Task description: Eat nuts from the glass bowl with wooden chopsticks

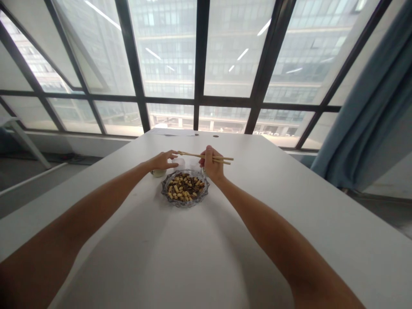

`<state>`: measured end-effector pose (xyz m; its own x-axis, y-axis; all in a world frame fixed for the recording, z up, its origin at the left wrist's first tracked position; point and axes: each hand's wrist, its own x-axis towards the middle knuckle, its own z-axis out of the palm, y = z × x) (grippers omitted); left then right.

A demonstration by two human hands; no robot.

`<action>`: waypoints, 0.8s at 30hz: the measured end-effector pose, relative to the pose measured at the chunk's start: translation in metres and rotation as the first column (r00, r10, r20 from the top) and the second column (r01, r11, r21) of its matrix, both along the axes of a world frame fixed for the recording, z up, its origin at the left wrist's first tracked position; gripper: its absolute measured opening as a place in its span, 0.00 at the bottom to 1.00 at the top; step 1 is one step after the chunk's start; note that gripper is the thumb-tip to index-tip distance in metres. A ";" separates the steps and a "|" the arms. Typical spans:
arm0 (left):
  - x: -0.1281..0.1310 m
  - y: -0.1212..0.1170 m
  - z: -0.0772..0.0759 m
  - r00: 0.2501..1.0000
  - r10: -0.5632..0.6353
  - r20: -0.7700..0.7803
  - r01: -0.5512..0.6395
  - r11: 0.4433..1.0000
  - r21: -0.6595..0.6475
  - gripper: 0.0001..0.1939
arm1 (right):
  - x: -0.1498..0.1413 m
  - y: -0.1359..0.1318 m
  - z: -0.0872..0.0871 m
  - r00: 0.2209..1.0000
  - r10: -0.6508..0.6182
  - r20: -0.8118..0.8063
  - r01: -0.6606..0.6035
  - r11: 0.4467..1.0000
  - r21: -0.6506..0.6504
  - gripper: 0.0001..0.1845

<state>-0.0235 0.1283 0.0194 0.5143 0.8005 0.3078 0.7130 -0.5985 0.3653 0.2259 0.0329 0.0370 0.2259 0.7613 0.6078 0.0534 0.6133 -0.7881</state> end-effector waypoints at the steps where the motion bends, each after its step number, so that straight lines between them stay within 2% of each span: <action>1: -0.002 -0.001 -0.001 1.000 0.011 0.010 -0.012 1.000 0.009 0.37 | -0.004 0.006 -0.001 0.999 0.037 0.027 -0.036 0.999 -0.026 0.34; 4: -0.012 -0.010 -0.005 0.996 0.086 0.026 -0.087 0.995 0.047 0.33 | -0.008 0.017 -0.005 0.989 0.132 0.065 -0.125 0.987 -0.103 0.34; 6: -0.023 -0.018 -0.011 0.988 0.156 0.023 -0.157 0.984 0.089 0.32 | -0.002 0.013 -0.004 0.990 0.134 0.037 -0.129 0.985 -0.113 0.34; 9: -0.041 -0.032 -0.024 0.970 0.237 0.055 -0.243 0.955 0.172 0.34 | 0.016 -0.007 0.003 0.997 0.071 0.041 -0.068 0.996 -0.065 0.34; 11: -0.052 -0.039 -0.035 0.958 0.262 0.114 -0.279 0.943 0.178 0.37 | 0.030 -0.025 0.008 0.988 0.067 0.136 -0.063 0.997 -0.033 0.34; 14: -0.059 -0.046 -0.048 0.927 0.291 0.234 -0.321 0.942 0.100 0.44 | 0.044 -0.047 0.010 0.974 0.051 0.221 -0.038 0.997 -0.062 0.33; 17: -0.058 -0.048 -0.054 0.886 0.324 0.332 -0.338 0.941 -0.014 0.48 | 0.051 -0.057 0.003 0.976 0.044 0.213 -0.021 0.994 -0.111 0.32; 20: -0.054 -0.047 -0.056 0.868 0.354 0.349 -0.345 0.934 -0.092 0.49 | 0.054 -0.057 -0.008 0.973 0.060 0.224 -0.023 0.986 -0.164 0.30; 24: -0.051 -0.047 -0.058 0.872 0.359 0.333 -0.344 0.933 -0.107 0.46 | 0.060 -0.056 -0.015 0.941 0.101 0.324 -0.035 0.979 -0.202 0.26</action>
<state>-0.0746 0.0813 -0.0389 0.0658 0.9251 0.3741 0.6997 -0.3100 0.6436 0.2855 -0.0231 0.0215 -0.0196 0.8764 0.4811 0.2945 0.4649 -0.8349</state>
